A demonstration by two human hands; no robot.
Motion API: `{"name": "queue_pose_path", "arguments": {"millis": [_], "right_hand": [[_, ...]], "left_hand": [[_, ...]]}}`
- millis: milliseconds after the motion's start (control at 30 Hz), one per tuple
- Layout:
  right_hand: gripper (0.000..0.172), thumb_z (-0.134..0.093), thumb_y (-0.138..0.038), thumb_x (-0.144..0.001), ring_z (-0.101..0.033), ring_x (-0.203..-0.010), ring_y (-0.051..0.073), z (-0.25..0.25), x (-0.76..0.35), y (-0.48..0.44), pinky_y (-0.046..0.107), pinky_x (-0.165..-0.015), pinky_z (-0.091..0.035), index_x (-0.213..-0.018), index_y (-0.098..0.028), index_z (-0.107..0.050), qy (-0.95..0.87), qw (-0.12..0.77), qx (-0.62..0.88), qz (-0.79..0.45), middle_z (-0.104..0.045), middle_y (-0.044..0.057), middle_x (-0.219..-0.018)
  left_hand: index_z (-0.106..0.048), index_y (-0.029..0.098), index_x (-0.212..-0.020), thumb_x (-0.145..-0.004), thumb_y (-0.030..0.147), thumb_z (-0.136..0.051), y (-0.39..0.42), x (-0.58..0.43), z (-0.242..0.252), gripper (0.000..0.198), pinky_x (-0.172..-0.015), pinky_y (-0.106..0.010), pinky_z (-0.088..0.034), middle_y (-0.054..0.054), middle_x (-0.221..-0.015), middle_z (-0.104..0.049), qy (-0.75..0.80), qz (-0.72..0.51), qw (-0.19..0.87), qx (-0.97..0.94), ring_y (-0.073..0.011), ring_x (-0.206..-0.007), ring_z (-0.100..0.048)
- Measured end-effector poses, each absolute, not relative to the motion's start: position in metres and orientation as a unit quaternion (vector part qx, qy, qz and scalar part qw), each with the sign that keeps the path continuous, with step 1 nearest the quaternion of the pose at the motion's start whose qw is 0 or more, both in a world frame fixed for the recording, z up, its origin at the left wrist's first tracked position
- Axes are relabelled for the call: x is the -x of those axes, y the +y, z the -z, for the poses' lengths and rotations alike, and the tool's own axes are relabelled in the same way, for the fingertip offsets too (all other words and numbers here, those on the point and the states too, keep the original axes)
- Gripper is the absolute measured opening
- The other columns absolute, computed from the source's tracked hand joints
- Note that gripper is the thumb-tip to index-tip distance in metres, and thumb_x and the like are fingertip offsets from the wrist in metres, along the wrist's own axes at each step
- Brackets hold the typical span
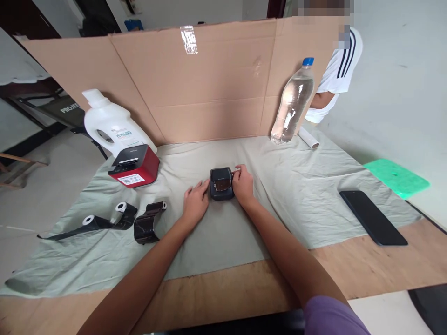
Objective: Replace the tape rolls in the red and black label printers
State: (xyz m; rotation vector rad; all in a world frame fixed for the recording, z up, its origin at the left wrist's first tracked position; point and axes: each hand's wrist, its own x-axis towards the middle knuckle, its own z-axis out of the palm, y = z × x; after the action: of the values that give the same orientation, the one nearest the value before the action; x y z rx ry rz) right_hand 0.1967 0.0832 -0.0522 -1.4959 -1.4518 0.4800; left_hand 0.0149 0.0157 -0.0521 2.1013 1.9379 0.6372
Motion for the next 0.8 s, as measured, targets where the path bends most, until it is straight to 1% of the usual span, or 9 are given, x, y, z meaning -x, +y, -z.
{"name": "queue_pose_path", "arguments": {"millis": [100, 233, 300, 400, 500, 700, 800], "right_hand": [[0.030, -0.037, -0.020, -0.091, -0.071, -0.087, 0.024, 0.052, -0.197, 0.084, 0.036, -0.083, -0.049, -0.112, -0.021, -0.059, -0.602, 0.467, 0.618, -0.193, -0.077, 0.009, -0.092], [0.031, -0.037, -0.021, -0.092, -0.071, -0.089, 0.026, 0.053, -0.198, 0.086, 0.037, -0.083, -0.049, -0.115, -0.020, -0.058, -0.612, 0.452, 0.622, -0.186, -0.077, 0.009, -0.090], [0.032, -0.035, -0.022, -0.093, -0.071, -0.091, 0.027, 0.054, -0.198, 0.087, 0.037, -0.084, -0.049, -0.116, -0.021, -0.058, -0.616, 0.446, 0.621, -0.191, -0.077, 0.010, -0.091], [0.033, -0.034, -0.022, -0.093, -0.072, -0.092, 0.026, 0.054, -0.198, 0.088, 0.038, -0.085, -0.049, -0.118, -0.020, -0.057, -0.620, 0.446, 0.614, -0.199, -0.077, 0.010, -0.093], [0.033, -0.035, -0.022, -0.093, -0.071, -0.090, 0.027, 0.053, -0.199, 0.088, 0.038, -0.084, -0.049, -0.118, -0.020, -0.057, -0.621, 0.450, 0.610, -0.199, -0.077, 0.010, -0.091], [0.032, -0.036, -0.022, -0.093, -0.071, -0.088, 0.026, 0.050, -0.199, 0.087, 0.038, -0.083, -0.049, -0.117, -0.019, -0.057, -0.615, 0.458, 0.609, -0.204, -0.077, 0.009, -0.090], [0.031, -0.037, -0.024, -0.092, -0.070, -0.087, 0.025, 0.053, -0.198, 0.087, 0.038, -0.082, -0.049, -0.114, -0.019, -0.057, -0.610, 0.470, 0.607, -0.195, -0.076, 0.008, -0.089]], "left_hand": [[-0.048, 0.028, -0.150, -0.089, 0.007, -0.039, 0.019, -0.012, 0.051, 0.065, -0.120, -0.050, -0.027, -0.002, -0.151, -0.053, 0.653, -0.214, 0.119, -0.717, -0.0227, -0.146, -0.042], [-0.058, 0.030, -0.141, -0.087, 0.004, -0.039, 0.031, -0.005, 0.041, 0.064, -0.123, -0.051, -0.024, -0.001, -0.151, -0.052, 0.639, -0.191, 0.130, -0.734, -0.0207, -0.142, -0.048], [-0.062, 0.029, -0.137, -0.083, 0.001, -0.039, 0.038, -0.002, 0.035, 0.065, -0.123, -0.052, -0.022, -0.002, -0.151, -0.053, 0.625, -0.164, 0.117, -0.754, -0.0212, -0.143, -0.047], [-0.066, 0.029, -0.132, -0.079, -0.002, -0.041, 0.047, 0.002, 0.029, 0.067, -0.124, -0.057, -0.017, -0.002, -0.147, -0.057, 0.597, -0.123, 0.084, -0.788, -0.0227, -0.145, -0.044], [-0.065, 0.028, -0.133, -0.078, -0.001, -0.043, 0.047, 0.002, 0.029, 0.066, -0.125, -0.058, -0.013, -0.002, -0.147, -0.057, 0.583, -0.105, 0.060, -0.803, -0.0235, -0.145, -0.044], [-0.058, 0.023, -0.141, -0.083, 0.000, -0.041, 0.037, -0.006, 0.041, 0.065, -0.126, -0.053, -0.018, -0.004, -0.149, -0.055, 0.603, -0.147, 0.048, -0.783, -0.0219, -0.143, -0.047], [-0.060, 0.023, -0.139, -0.088, 0.005, -0.041, 0.034, -0.010, 0.046, 0.058, -0.126, -0.051, -0.019, -0.004, -0.149, -0.055, 0.616, -0.182, 0.069, -0.764, -0.0214, -0.144, -0.046]]}}
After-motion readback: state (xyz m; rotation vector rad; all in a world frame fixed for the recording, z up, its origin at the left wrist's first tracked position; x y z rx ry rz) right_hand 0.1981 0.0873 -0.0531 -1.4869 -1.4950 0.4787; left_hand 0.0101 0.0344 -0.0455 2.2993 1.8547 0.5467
